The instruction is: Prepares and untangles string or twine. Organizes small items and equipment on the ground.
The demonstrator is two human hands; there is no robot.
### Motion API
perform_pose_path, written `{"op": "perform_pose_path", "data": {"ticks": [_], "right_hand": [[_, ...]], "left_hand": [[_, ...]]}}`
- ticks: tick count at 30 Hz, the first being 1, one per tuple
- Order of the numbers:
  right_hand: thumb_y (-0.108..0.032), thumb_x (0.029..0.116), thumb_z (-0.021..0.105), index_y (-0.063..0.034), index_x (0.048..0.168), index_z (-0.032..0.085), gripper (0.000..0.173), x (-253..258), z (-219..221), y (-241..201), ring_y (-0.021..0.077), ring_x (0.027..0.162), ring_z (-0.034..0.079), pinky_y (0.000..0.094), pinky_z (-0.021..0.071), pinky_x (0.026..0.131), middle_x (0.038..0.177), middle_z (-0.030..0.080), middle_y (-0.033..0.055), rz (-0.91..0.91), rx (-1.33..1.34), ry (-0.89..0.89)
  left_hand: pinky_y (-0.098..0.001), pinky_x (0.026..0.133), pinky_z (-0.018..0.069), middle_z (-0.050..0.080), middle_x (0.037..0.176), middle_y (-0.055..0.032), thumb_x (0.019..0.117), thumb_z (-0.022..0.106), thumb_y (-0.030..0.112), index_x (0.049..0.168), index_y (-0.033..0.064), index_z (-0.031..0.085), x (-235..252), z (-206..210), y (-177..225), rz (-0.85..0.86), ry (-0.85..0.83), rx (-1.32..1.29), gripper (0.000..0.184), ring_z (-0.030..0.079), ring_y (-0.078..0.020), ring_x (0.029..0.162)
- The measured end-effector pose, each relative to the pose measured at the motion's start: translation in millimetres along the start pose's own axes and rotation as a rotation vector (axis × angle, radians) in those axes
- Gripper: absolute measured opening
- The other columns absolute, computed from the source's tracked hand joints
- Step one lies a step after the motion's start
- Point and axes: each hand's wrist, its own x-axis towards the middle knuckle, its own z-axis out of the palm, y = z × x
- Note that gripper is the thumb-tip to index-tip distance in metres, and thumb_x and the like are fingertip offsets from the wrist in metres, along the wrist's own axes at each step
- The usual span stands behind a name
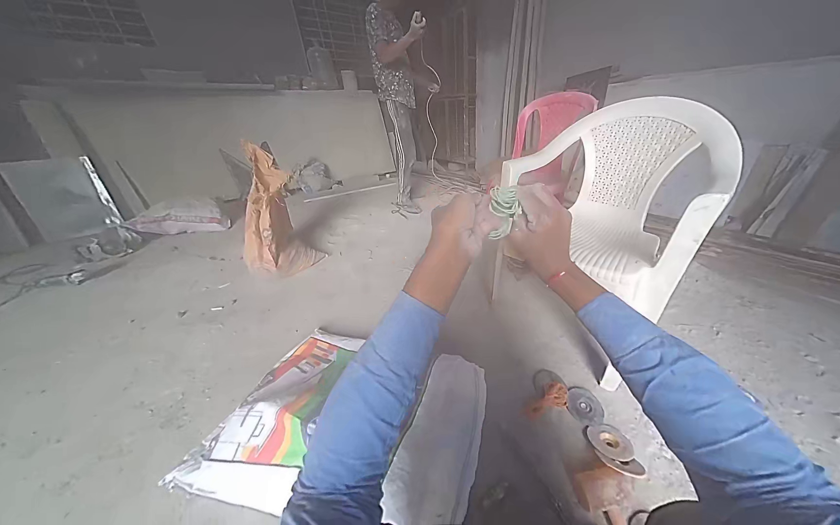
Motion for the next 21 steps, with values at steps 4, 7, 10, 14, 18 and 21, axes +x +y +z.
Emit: {"op": "perform_pose_path", "data": {"ticks": [4, 7, 10, 14, 18, 21], "right_hand": [[-0.005, 0.0977, 0.056, 0.0011, 0.102, 0.072, 0.018, 6.8, 1.0, 4.3, 0.0257, 0.08, 0.067, 0.0446, 0.0545, 0.069, 0.096, 0.068, 0.0158, 0.234, 0.068, 0.053], [-0.014, 0.0992, 0.058, -0.0029, 0.094, 0.075, 0.02, 17.9, -1.6, 24.6, 0.02, 0.077, 0.07, 0.0424, 0.0565, 0.072, 0.09, 0.073, 0.0111, 0.318, 0.147, 0.051], [-0.013, 0.0999, 0.062, -0.0042, 0.093, 0.074, 0.017, 25.5, -14.1, -1.7, 0.0151, 0.071, 0.065, 0.0358, 0.053, 0.066, 0.083, 0.07, 0.0078, 0.217, 0.301, -0.088], [-0.025, 0.1018, 0.064, -0.0083, 0.09, 0.072, 0.023, 32.1, -12.9, -17.0, 0.0099, 0.058, 0.06, 0.0307, 0.0509, 0.055, 0.07, 0.066, 0.0021, 0.379, 0.494, -0.168], [-0.024, 0.0978, 0.071, -0.0044, 0.092, 0.075, 0.021, 41.5, -14.5, 12.0, 0.0115, 0.065, 0.067, 0.0314, 0.0591, 0.065, 0.077, 0.073, 0.0043, 0.555, 0.667, -0.239], [-0.02, 0.0986, 0.07, -0.0013, 0.091, 0.073, 0.02, 40.8, -17.9, 13.9, 0.0109, 0.06, 0.064, 0.0268, 0.0557, 0.058, 0.075, 0.071, 0.0055, 0.651, 0.767, -0.299]], "left_hand": [[-0.0375, 0.057, 0.0653, 0.075, 0.093, -0.0181, 0.1053, 0.055, 0.006, 0.123, -0.0037, 0.055, -16.0, 3.4, 10.2, 0.427, 0.054, 0.167, 0.021, 0.077, -0.0255, 0.07], [-0.0315, 0.056, 0.0635, 0.075, 0.092, -0.0111, 0.0971, 0.07, 0.009, 0.121, -0.0004, 0.058, -5.1, -15.6, 35.1, 0.699, 0.046, 0.323, 0.028, 0.075, -0.0188, 0.07], [-0.0411, 0.092, 0.0582, 0.071, 0.115, -0.0107, 0.104, 0.061, 0.032, 0.135, 0.0007, 0.059, 5.8, -32.0, 29.6, 0.482, -0.343, 0.62, 0.044, 0.069, -0.0185, 0.103], [-0.0386, 0.09, 0.0576, 0.068, 0.114, -0.0074, 0.105, 0.035, 0.064, 0.133, 0.0109, 0.059, -2.2, -43.8, -8.1, 0.254, -0.66, 0.631, 0.064, 0.067, -0.0165, 0.102], [-0.0313, 0.077, 0.0577, 0.073, 0.096, -0.0077, 0.1123, 0.038, 0.034, 0.12, 0.0042, 0.061, 8.4, -44.6, -13.1, 0.26, -0.733, 0.776, 0.039, 0.07, -0.0139, 0.083], [-0.0357, 0.079, 0.0603, 0.072, 0.094, -0.01, 0.1121, 0.04, 0.03, 0.125, 0.0033, 0.059, 15.2, -46.0, -17.8, 0.125, -0.719, 0.664, 0.036, 0.071, -0.0184, 0.083]]}}
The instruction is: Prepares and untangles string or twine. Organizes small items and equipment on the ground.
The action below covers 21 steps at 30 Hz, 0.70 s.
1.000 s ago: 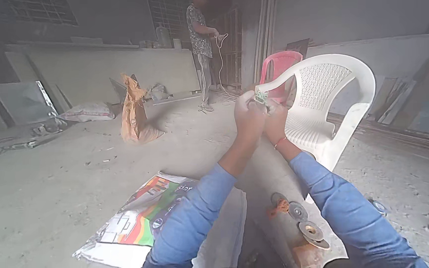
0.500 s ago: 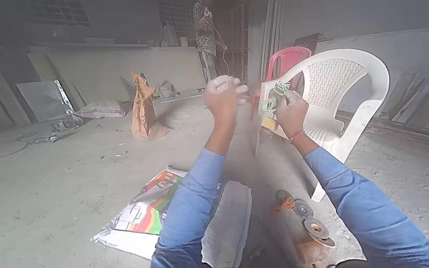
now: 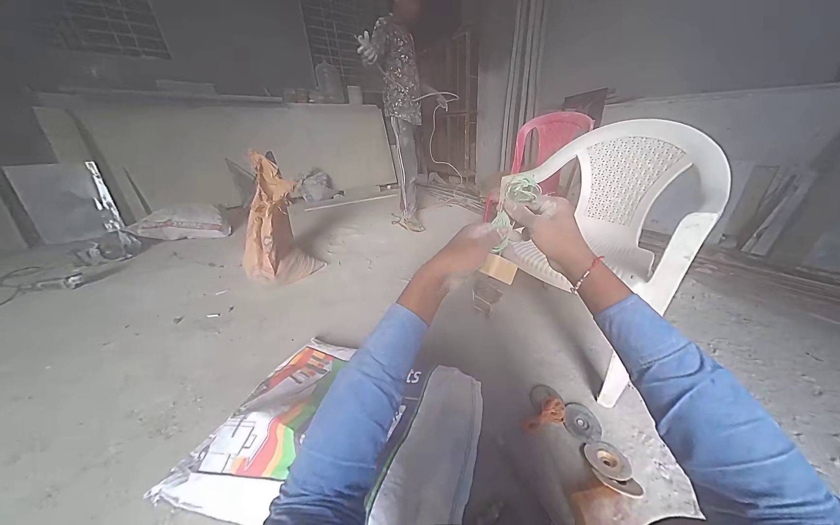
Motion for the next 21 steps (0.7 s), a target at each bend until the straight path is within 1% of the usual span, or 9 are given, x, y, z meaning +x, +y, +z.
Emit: {"op": "perform_pose_path", "data": {"ticks": [3, 6, 10, 13, 15, 16, 18, 20, 21], "right_hand": [[-0.019, 0.0992, 0.069, -0.0029, 0.087, 0.072, 0.02, -5.6, -0.3, -1.7, 0.0077, 0.065, 0.062, 0.0236, 0.05, 0.06, 0.077, 0.071, 0.0027, 0.096, 0.064, -0.038], [-0.019, 0.0996, 0.068, -0.002, 0.087, 0.07, 0.021, -4.9, -1.6, 3.9, 0.0088, 0.06, 0.058, 0.023, 0.0478, 0.054, 0.076, 0.068, 0.0042, 0.137, 0.104, -0.091], [-0.017, 0.0999, 0.068, -0.0005, 0.092, 0.069, 0.018, -5.1, -5.3, 11.1, 0.0107, 0.064, 0.062, 0.024, 0.0518, 0.056, 0.08, 0.069, 0.0061, 0.211, 0.159, -0.104], [-0.02, 0.1008, 0.066, -0.0009, 0.096, 0.069, 0.02, -9.1, -10.7, 10.3, 0.0116, 0.061, 0.061, 0.0249, 0.0523, 0.055, 0.078, 0.069, 0.0064, 0.261, 0.205, -0.103], [-0.032, 0.1028, 0.063, -0.0072, 0.097, 0.068, 0.026, -19.4, -14.3, 8.2, 0.0086, 0.055, 0.058, 0.0221, 0.0503, 0.051, 0.075, 0.068, 0.0036, 0.267, 0.182, -0.11], [-0.036, 0.1045, 0.059, -0.0093, 0.1, 0.068, 0.028, -22.8, -15.6, 8.8, 0.0083, 0.055, 0.058, 0.0214, 0.0487, 0.05, 0.079, 0.07, 0.0036, 0.264, 0.16, -0.106], [-0.036, 0.1074, 0.054, -0.0093, 0.103, 0.07, 0.032, -25.5, -14.1, 15.1, 0.0097, 0.055, 0.059, 0.0225, 0.0488, 0.05, 0.083, 0.073, 0.0049, 0.216, 0.111, -0.081], [-0.034, 0.1086, 0.052, -0.0066, 0.102, 0.068, 0.032, -24.7, -7.5, 22.5, 0.0114, 0.055, 0.062, 0.0242, 0.0514, 0.049, 0.08, 0.073, 0.0059, 0.164, 0.079, -0.058], [-0.031, 0.1094, 0.051, -0.0056, 0.105, 0.066, 0.03, -24.8, -4.1, 24.7, 0.0121, 0.056, 0.064, 0.0247, 0.0524, 0.049, 0.082, 0.074, 0.0068, 0.154, 0.094, -0.045]], "left_hand": [[-0.0341, 0.075, 0.0605, 0.07, 0.089, -0.0057, 0.1108, 0.038, 0.034, 0.122, 0.0077, 0.064, -5.8, -1.4, -2.6, -0.033, -0.013, -0.154, 0.038, 0.069, -0.0157, 0.079], [-0.0317, 0.071, 0.0582, 0.064, 0.084, -0.003, 0.1089, 0.037, 0.05, 0.117, 0.0118, 0.061, -0.4, 0.4, -9.0, -0.076, 0.011, -0.283, 0.046, 0.066, -0.0139, 0.076], [-0.033, 0.071, 0.0595, 0.062, 0.084, -0.0025, 0.1091, 0.043, 0.043, 0.116, 0.0115, 0.06, 4.4, 4.6, -14.5, -0.092, 0.056, -0.308, 0.037, 0.065, -0.0141, 0.075], [-0.035, 0.07, 0.0595, 0.056, 0.076, -0.0003, 0.1098, 0.045, 0.039, 0.113, 0.0122, 0.059, 9.8, 12.0, -15.0, -0.102, 0.095, -0.333, 0.03, 0.061, -0.0142, 0.067], [-0.0319, 0.065, 0.0576, 0.052, 0.073, 0.0002, 0.11, 0.045, 0.036, 0.111, 0.0113, 0.06, 10.8, 16.4, -16.1, -0.077, 0.171, -0.319, 0.029, 0.058, -0.0129, 0.062], [-0.03, 0.062, 0.0562, 0.051, 0.072, 0.0004, 0.1101, 0.045, 0.036, 0.112, 0.0109, 0.06, 11.5, 18.0, -17.2, -0.065, 0.227, -0.31, 0.029, 0.056, -0.0122, 0.06], [-0.0275, 0.058, 0.0529, 0.049, 0.07, 0.0012, 0.1104, 0.044, 0.038, 0.113, 0.011, 0.059, 13.9, 20.4, -19.1, -0.058, 0.339, -0.287, 0.031, 0.053, -0.011, 0.057], [-0.0269, 0.058, 0.052, 0.049, 0.072, 0.0008, 0.111, 0.042, 0.038, 0.116, 0.01, 0.059, 17.2, 21.3, -22.2, -0.049, 0.414, -0.263, 0.033, 0.053, -0.0107, 0.058], [-0.0273, 0.059, 0.0518, 0.05, 0.073, -0.0002, 0.111, 0.042, 0.039, 0.118, 0.0091, 0.059, 18.6, 21.7, -23.7, -0.049, 0.44, -0.249, 0.035, 0.053, -0.0112, 0.058]]}}
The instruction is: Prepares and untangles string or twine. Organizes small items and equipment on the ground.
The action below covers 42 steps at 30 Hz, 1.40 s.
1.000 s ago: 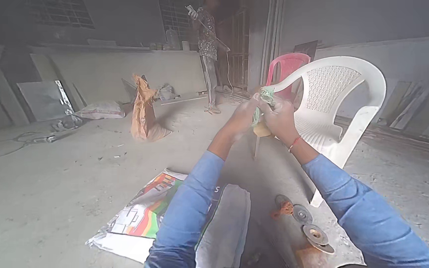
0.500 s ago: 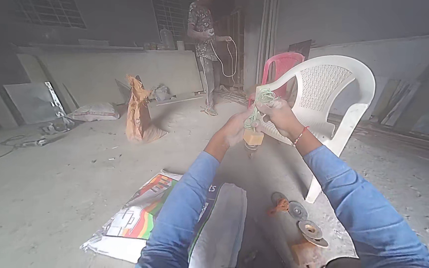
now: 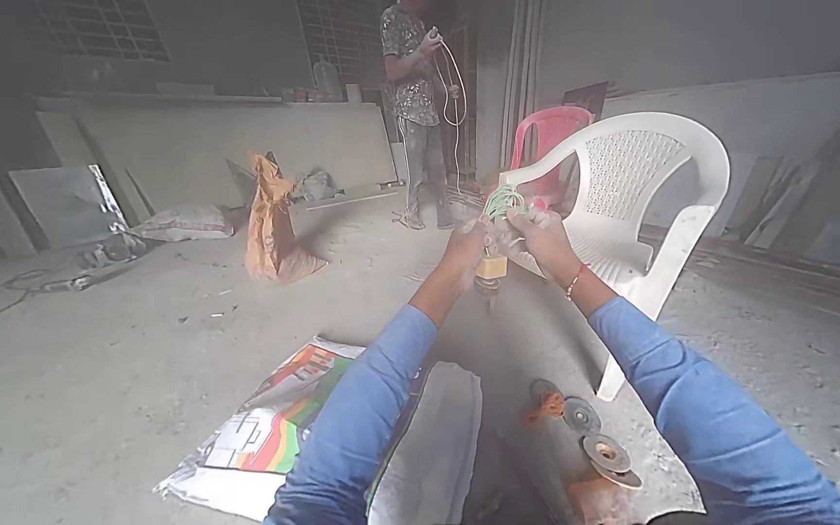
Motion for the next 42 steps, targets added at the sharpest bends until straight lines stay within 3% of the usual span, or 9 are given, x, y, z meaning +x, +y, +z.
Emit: {"op": "perform_pose_path", "data": {"ticks": [3, 10, 15, 21, 24, 28, 34, 38, 42], "right_hand": [[-0.028, 0.1105, 0.048, -0.0073, 0.125, 0.06, 0.028, -0.3, 2.7, 0.7, 0.0144, 0.059, 0.067, 0.0259, 0.0547, 0.049, 0.093, 0.076, 0.0086, -0.056, 0.028, 0.029], [-0.03, 0.1112, 0.046, -0.0045, 0.107, 0.065, 0.032, 2.9, 0.2, 11.0, 0.0169, 0.061, 0.072, 0.0348, 0.0616, 0.056, 0.086, 0.077, 0.0066, -0.133, -0.413, 0.182], [-0.008, 0.0984, 0.061, 0.0026, 0.106, 0.073, 0.017, -5.4, 11.5, 40.4, 0.0341, 0.073, 0.072, 0.0501, 0.0583, 0.061, 0.089, 0.071, 0.0179, -0.604, -1.155, 0.071], [-0.014, 0.096, 0.063, -0.0026, 0.096, 0.072, 0.014, -10.8, 17.1, 9.4, 0.0342, 0.071, 0.069, 0.0476, 0.0522, 0.054, 0.085, 0.068, 0.0161, -0.616, -1.549, -0.282], [-0.016, 0.0964, 0.063, -0.0042, 0.098, 0.071, 0.015, -5.4, 12.2, -15.6, 0.0363, 0.08, 0.069, 0.0532, 0.0509, 0.062, 0.09, 0.069, 0.0162, -0.293, -1.69, -0.417], [-0.027, 0.0954, 0.065, -0.0092, 0.093, 0.068, 0.018, 10.5, -15.2, 4.6, 0.0329, 0.083, 0.067, 0.0564, 0.0497, 0.069, 0.085, 0.067, 0.0129, -0.051, -1.387, -0.505], [-0.02, 0.1029, 0.063, -0.0058, 0.131, 0.061, 0.031, 6.3, -11.8, -7.8, 0.013, 0.102, 0.067, 0.0318, 0.0557, 0.093, 0.117, 0.071, 0.0065, 0.021, -0.264, -0.446], [-0.016, 0.1054, 0.058, -0.0053, 0.102, 0.067, 0.014, 2.8, -8.0, 4.9, 0.0099, 0.068, 0.062, 0.0254, 0.0557, 0.065, 0.081, 0.067, 0.0039, 0.1, -0.012, -0.277], [-0.019, 0.1013, 0.059, -0.0112, 0.098, 0.065, 0.011, 3.7, -35.5, 25.5, 0.0052, 0.054, 0.055, 0.0197, 0.0498, 0.051, 0.069, 0.059, -0.0019, 0.166, 0.121, -0.563]], "left_hand": [[-0.0278, 0.058, 0.0515, 0.048, 0.073, -0.0008, 0.1116, 0.041, 0.038, 0.113, 0.0078, 0.058, 4.4, 0.5, -3.8, 0.014, 0.042, 0.02, 0.035, 0.052, -0.0117, 0.058], [-0.0271, 0.057, 0.0509, 0.05, 0.072, -0.0006, 0.1121, 0.039, 0.037, 0.11, 0.0075, 0.059, 4.3, -2.9, -7.2, 0.008, 0.078, 0.02, 0.036, 0.052, -0.0112, 0.057], [-0.0255, 0.056, 0.0504, 0.053, 0.071, 0.0001, 0.1114, 0.041, 0.037, 0.107, 0.0075, 0.059, 5.2, -3.8, -2.0, 0.02, 0.179, -0.07, 0.035, 0.053, -0.01, 0.056], [-0.0272, 0.055, 0.0477, 0.055, 0.075, -0.0026, 0.1107, 0.046, 0.033, 0.106, 0.0059, 0.063, 9.0, -15.4, -1.9, 0.064, 0.179, 0.137, 0.032, 0.051, -0.0113, 0.057], [-0.0248, 0.052, 0.0452, 0.05, 0.071, -0.0008, 0.1111, 0.045, 0.032, 0.107, 0.0066, 0.062, 13.5, -25.5, -3.6, 0.051, 0.166, 0.107, 0.031, 0.048, -0.0099, 0.054], [-0.0219, 0.05, 0.0414, 0.048, 0.07, 0.0015, 0.1109, 0.045, 0.035, 0.106, 0.01, 0.061, 7.8, -31.1, -3.6, 0.048, 0.108, 0.131, 0.031, 0.045, -0.0073, 0.053], [-0.025, 0.054, 0.043, 0.05, 0.073, -0.0022, 0.1113, 0.045, 0.031, 0.106, 0.0075, 0.061, 8.9, -29.0, -5.5, 0.139, -0.075, 0.385, 0.029, 0.047, -0.01, 0.058], [-0.0233, 0.053, 0.0409, 0.05, 0.072, -0.0013, 0.1118, 0.043, 0.027, 0.106, 0.0066, 0.061, 0.5, -21.2, 9.5, 0.205, -0.145, 0.432, 0.028, 0.046, -0.0086, 0.056], [-0.0211, 0.059, 0.0487, 0.056, 0.073, 0.0022, 0.1097, 0.042, 0.018, 0.102, 0.0065, 0.063, -21.9, -27.1, 32.7, 0.17, -0.576, 0.421, 0.026, 0.054, -0.0055, 0.061]]}}
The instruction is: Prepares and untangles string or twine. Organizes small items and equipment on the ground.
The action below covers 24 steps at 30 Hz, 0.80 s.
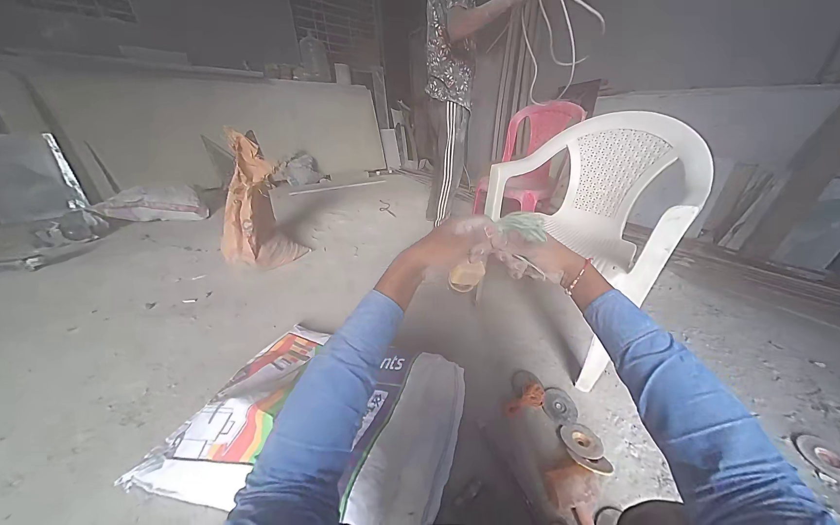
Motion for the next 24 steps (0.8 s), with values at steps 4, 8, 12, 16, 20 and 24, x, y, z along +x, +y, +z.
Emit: {"op": "perform_pose_path", "data": {"ticks": [4, 8, 12, 16, 20, 24], "right_hand": [[-0.007, 0.0976, 0.065, -0.0041, 0.082, 0.072, 0.018, -9.2, -15.1, -26.8, 0.0021, 0.057, 0.058, 0.0183, 0.048, 0.055, 0.066, 0.065, -0.0031, 0.033, -0.423, -0.199], [-0.012, 0.0988, 0.067, -0.0043, 0.069, 0.061, 0.032, -2.0, -0.4, -42.4, 0.0067, 0.046, 0.049, 0.0228, 0.0414, 0.046, 0.055, 0.053, -0.0002, 0.017, -0.644, -0.115], [-0.012, 0.0985, 0.062, -0.0085, 0.062, 0.05, 0.039, 3.8, 28.3, -47.2, 0.0118, 0.045, 0.036, 0.0314, 0.0284, 0.046, 0.051, 0.04, 0.001, 0.028, -0.815, 0.067], [-0.022, 0.1089, 0.051, -0.0027, 0.091, 0.071, 0.033, 0.7, 27.0, -22.2, 0.001, 0.042, 0.037, 0.016, 0.0297, 0.041, 0.055, 0.049, -0.0039, 0.188, -0.293, 0.037], [-0.02, 0.1049, 0.056, -0.0101, 0.097, 0.064, 0.015, 1.9, 7.9, 5.7, -0.0004, 0.045, 0.038, 0.0146, 0.0323, 0.043, 0.06, 0.05, -0.0061, 0.137, -0.121, 0.027], [-0.006, 0.1028, 0.054, -0.0086, 0.093, 0.07, 0.02, -1.6, -6.8, -4.3, 0.0014, 0.054, 0.051, 0.0171, 0.0426, 0.048, 0.069, 0.063, -0.0029, -0.024, -0.167, 0.214]], "left_hand": [[-0.0202, 0.057, 0.0409, 0.055, 0.072, 0.0007, 0.1083, 0.046, 0.011, 0.096, 0.0019, 0.067, -6.5, 8.2, 14.9, -0.189, -0.363, 0.48, 0.026, 0.047, -0.0027, 0.059], [-0.0351, 0.06, 0.0459, 0.057, 0.07, -0.0072, 0.1089, 0.049, 0.019, 0.091, -0.0004, 0.066, 18.7, 1.5, -23.8, -0.278, -0.266, 0.713, 0.031, 0.052, -0.015, 0.059], [-0.034, 0.056, 0.0424, 0.048, 0.065, -0.0059, 0.1095, 0.047, 0.019, 0.084, -0.0002, 0.059, 21.5, -13.0, -17.1, -0.329, 0.13, 0.515, 0.034, 0.047, -0.0159, 0.056], [-0.0217, 0.051, 0.0385, 0.042, 0.064, 0.0026, 0.1111, 0.043, 0.02, 0.094, 0.0056, 0.057, 9.0, -21.9, -2.8, -0.098, 0.091, 0.119, 0.026, 0.042, -0.0065, 0.052], [-0.0197, 0.051, 0.0379, 0.046, 0.064, 0.0045, 0.1103, 0.043, 0.017, 0.093, 0.0086, 0.059, 6.0, -18.2, -0.7, 0.003, -0.033, 0.093, 0.025, 0.043, -0.0044, 0.053], [-0.0212, 0.052, 0.0405, 0.051, 0.069, 0.0013, 0.1105, 0.044, 0.021, 0.093, 0.0077, 0.061, 4.5, -12.8, 2.6, -0.012, -0.122, 0.195, 0.028, 0.047, -0.0063, 0.056]]}}
